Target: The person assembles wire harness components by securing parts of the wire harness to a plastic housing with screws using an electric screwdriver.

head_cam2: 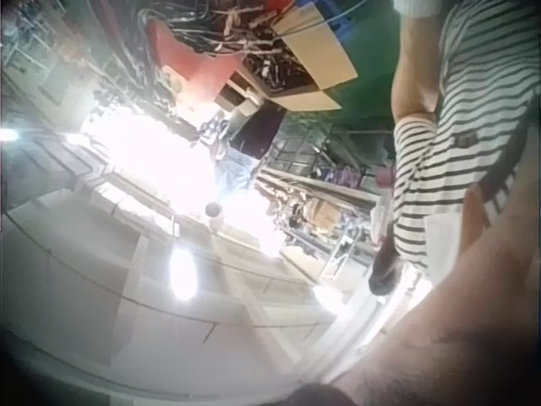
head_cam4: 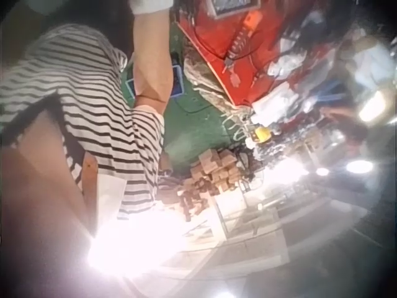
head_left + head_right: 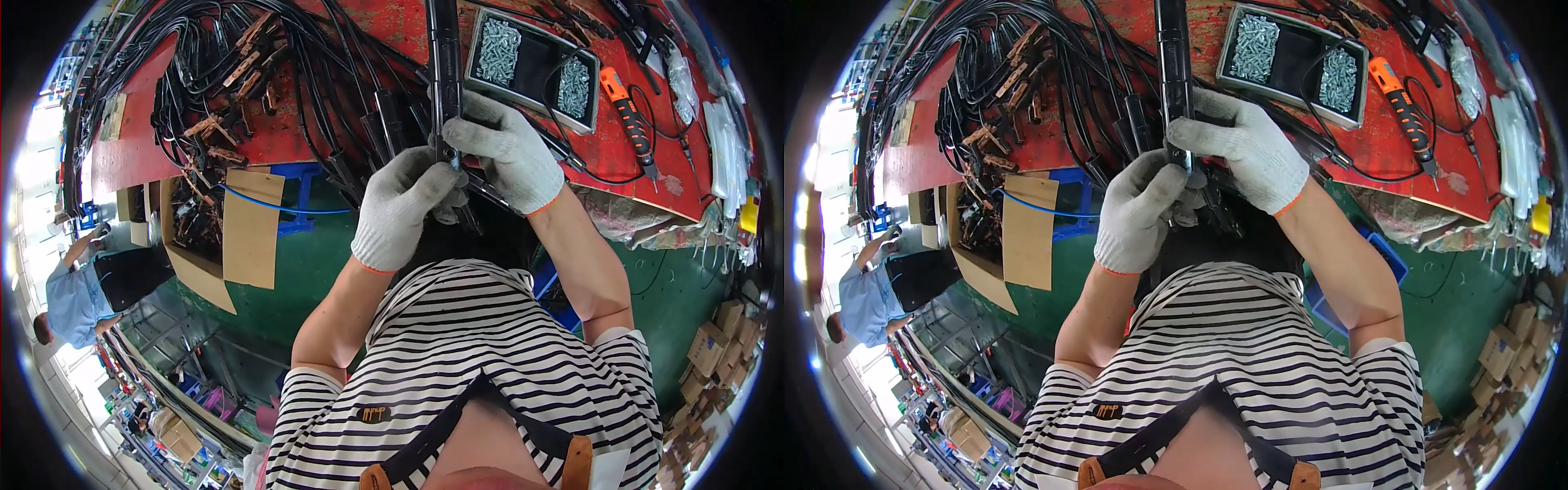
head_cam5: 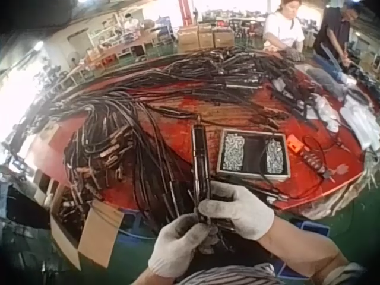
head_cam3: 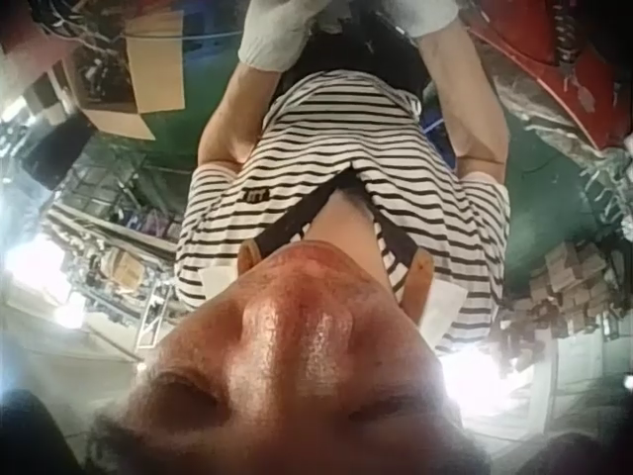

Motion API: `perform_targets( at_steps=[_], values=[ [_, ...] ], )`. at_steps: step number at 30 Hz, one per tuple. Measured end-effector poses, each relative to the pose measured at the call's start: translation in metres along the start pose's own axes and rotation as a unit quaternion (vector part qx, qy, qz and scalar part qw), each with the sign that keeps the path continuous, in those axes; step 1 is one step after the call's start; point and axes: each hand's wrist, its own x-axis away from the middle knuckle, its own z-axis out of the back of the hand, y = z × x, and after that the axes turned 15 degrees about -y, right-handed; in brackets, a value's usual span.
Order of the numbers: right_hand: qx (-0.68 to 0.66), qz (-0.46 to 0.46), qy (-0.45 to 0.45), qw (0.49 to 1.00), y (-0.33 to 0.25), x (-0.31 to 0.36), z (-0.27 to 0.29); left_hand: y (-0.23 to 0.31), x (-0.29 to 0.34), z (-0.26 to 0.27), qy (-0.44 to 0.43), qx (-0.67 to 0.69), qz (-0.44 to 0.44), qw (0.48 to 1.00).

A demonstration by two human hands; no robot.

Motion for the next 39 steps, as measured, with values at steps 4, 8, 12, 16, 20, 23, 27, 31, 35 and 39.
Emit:
perform_targets(
  at_steps=[4, 8, 12, 16, 20, 23, 27, 31, 35, 39],
  values=[
    [-0.011, -0.019, -0.01, 1.0, -0.005, -0.001, -0.002, 0.0, -0.002, -0.001, -0.014, 0.033, -0.014, 0.999],
    [-0.001, -0.023, -0.007, 1.0, -0.003, -0.001, -0.001, 0.001, -0.001, 0.0, -0.027, 0.053, -0.019, 0.998],
    [0.001, -0.018, -0.003, 1.0, -0.004, -0.001, -0.007, -0.002, -0.004, -0.004, -0.028, 0.051, -0.027, 0.998],
    [0.004, -0.008, 0.001, 1.0, -0.001, -0.005, -0.008, -0.002, -0.008, -0.004, -0.046, 0.021, -0.03, 0.998],
    [0.003, -0.047, -0.003, 0.999, -0.009, -0.002, -0.01, -0.01, -0.015, -0.01, 0.007, -0.11, -0.105, 0.988],
    [0.085, -0.043, -0.032, 0.995, -0.014, -0.001, 0.004, -0.006, -0.011, -0.01, -0.002, -0.092, -0.086, 0.992],
    [0.448, 0.037, 0.105, 0.887, -0.058, -0.013, 0.051, 0.019, -0.005, -0.006, 0.015, -0.006, -0.046, 0.999],
    [0.706, -0.024, 0.13, 0.696, -0.067, -0.039, 0.124, 0.016, -0.004, -0.004, 0.019, -0.009, -0.035, 0.999],
    [0.863, -0.004, 0.054, 0.503, -0.052, -0.056, 0.147, 0.013, -0.006, -0.004, 0.02, -0.024, 0.017, 0.999],
    [0.883, -0.024, 0.024, 0.469, -0.059, -0.06, 0.134, 0.01, -0.011, 0.001, -0.012, 0.006, 0.003, 1.0]
  ],
)
